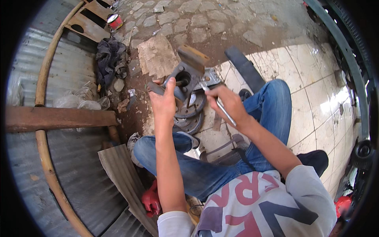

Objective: The person sits on the ground and uses a metal rod to scrape and clean the interior of a metal mechanical housing. They rotate the part to access different areas and repeatedly insert the rod to remove debris.

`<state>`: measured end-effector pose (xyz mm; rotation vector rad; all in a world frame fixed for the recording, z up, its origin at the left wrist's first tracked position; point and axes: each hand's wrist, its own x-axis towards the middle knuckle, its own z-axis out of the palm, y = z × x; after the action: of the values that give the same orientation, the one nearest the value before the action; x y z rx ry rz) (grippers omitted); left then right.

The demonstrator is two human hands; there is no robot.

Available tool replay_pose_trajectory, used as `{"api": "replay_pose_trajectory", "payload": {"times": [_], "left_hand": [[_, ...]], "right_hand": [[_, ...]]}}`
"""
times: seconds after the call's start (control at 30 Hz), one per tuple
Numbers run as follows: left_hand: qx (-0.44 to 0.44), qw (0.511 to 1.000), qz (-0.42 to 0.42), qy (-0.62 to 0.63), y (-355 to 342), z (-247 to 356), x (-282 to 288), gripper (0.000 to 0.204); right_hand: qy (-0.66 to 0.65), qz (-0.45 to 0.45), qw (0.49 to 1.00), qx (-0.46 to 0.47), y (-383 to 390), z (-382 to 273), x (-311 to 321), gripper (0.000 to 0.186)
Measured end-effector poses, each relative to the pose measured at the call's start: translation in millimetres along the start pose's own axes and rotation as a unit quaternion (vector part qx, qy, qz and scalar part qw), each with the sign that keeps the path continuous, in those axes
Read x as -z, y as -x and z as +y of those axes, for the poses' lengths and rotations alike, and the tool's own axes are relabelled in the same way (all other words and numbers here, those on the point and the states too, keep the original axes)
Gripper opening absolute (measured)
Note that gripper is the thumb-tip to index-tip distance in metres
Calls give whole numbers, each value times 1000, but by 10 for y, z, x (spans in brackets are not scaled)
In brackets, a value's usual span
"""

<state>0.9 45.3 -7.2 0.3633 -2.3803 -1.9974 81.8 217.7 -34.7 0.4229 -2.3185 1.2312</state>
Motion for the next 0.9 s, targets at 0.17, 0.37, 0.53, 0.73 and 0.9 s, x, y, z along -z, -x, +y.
{"api": "replay_pose_trajectory", "payload": {"times": [0.17,0.37,0.53,0.73,0.9], "left_hand": [[36,999,-22,10,-29,11,7,57],[44,999,-7,7,4,48,-9,58],[29,1000,-13,0,56,65,-56,55],[30,999,-3,40,-18,0,-49,52],[11,999,-18,41,-62,-107,16,52]], "right_hand": [[18,-52,998,40,67,-44,-62,13],[-12,-36,999,25,-16,-54,-80,13],[12,-33,999,3,-17,7,-84,10],[6,1,1000,14,41,95,-77,11],[14,44,999,5,-136,202,-48,14]]}}
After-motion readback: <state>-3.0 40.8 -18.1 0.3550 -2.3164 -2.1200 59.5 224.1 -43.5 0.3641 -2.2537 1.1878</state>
